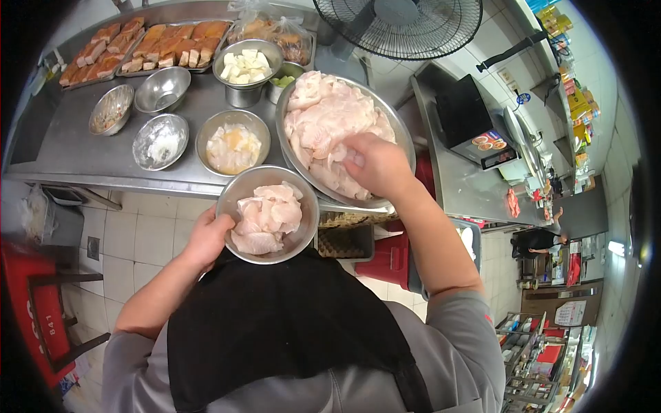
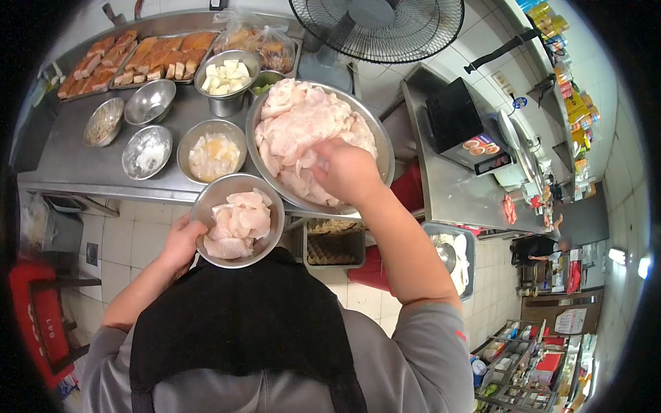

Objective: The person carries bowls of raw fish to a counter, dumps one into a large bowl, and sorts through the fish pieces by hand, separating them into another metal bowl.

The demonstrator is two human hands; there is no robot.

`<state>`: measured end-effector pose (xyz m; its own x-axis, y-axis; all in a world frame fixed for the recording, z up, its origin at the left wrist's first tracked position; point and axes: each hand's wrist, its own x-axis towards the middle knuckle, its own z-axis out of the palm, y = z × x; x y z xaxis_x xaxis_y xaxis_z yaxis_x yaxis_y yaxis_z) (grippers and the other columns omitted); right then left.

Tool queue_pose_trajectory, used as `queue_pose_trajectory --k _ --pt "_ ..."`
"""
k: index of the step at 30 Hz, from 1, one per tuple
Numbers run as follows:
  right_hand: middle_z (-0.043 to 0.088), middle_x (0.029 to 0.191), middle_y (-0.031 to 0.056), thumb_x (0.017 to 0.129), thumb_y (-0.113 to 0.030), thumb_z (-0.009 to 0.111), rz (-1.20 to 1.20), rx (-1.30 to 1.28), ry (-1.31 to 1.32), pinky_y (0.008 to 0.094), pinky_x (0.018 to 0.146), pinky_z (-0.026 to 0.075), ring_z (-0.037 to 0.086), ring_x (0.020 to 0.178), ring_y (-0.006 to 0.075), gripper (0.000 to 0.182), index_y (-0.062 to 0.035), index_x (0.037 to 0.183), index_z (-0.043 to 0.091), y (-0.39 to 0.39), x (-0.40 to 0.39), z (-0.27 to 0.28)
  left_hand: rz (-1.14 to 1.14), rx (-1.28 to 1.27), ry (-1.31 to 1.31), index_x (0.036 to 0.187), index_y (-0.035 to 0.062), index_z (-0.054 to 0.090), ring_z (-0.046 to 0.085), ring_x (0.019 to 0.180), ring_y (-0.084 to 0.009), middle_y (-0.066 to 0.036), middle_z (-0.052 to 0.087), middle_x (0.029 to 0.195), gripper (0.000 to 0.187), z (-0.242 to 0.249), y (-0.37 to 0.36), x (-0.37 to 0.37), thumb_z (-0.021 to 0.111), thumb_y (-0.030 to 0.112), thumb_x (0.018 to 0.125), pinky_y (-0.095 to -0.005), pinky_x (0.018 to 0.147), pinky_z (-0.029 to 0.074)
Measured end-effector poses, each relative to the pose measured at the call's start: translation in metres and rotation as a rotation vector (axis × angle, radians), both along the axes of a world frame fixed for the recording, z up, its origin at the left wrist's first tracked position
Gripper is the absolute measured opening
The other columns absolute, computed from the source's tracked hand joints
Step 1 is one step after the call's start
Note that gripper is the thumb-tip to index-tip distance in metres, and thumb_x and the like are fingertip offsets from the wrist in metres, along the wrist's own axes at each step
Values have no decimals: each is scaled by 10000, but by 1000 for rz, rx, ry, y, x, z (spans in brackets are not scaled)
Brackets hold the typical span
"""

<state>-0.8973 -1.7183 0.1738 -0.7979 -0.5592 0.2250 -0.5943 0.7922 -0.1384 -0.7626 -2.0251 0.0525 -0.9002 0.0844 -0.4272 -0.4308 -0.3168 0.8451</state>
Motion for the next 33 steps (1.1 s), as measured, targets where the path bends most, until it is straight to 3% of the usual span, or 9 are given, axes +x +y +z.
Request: queue_pose_trajectory --k 3,9,15,24,27,33 --pt "667 974 132 765 -262 692 -161 238 -45 411 756 543 665 872 308 346 -76 1051 631 -16 5 -2 -5 -17 -10 1228 -63 547 588 986 -191 -124 631 1093 451 4 3 -1 483 83 806 -301 882 464" --pt "676 975 145 752 -247 717 -301 361 -120 421 778 533 665 908 316 340 -58 1008 596 -30 -15 -12 -38 -17 3 1231 -58 551 588 980 -188 -120 631 1093 454 2 7 -4 478 83 806 -299 873 467" --pt "687 976 148 739 -153 673 -276 491 -179 416 784 534 675 927 301 304 -48 1019 616 -32 -25 -3 -28 -13 23 1230 -53 553 586 970 -185 -112 629 1082 451 -1 3 -3 473 85 808 -296 867 465" --pt "681 1031 156 768 -191 671 -70 293 -151 426 820 515 649 936 337 327 -101 1081 635 -11 -2 20 9 1 7 1203 -50 563 575 943 -173 -106 630 1055 425 -3 -7 -2 472 91 812 -289 846 458" --pt "676 1040 151 789 -152 680 -43 327 -472 449 820 503 638 957 354 394 -136 1179 632 -14 16 35 3 -3 3 1204 -52 561 576 944 -175 -108 629 1059 424 -7 -8 -3 475 91 814 -290 846 458" --pt "675 1053 166 819 -237 670 -91 434 -457 437 848 501 643 978 341 406 -149 1213 628 -31 10 10 -18 -11 5 1206 -53 558 581 953 -178 -108 630 1064 422 3 -4 -7 484 90 815 -291 851 461"
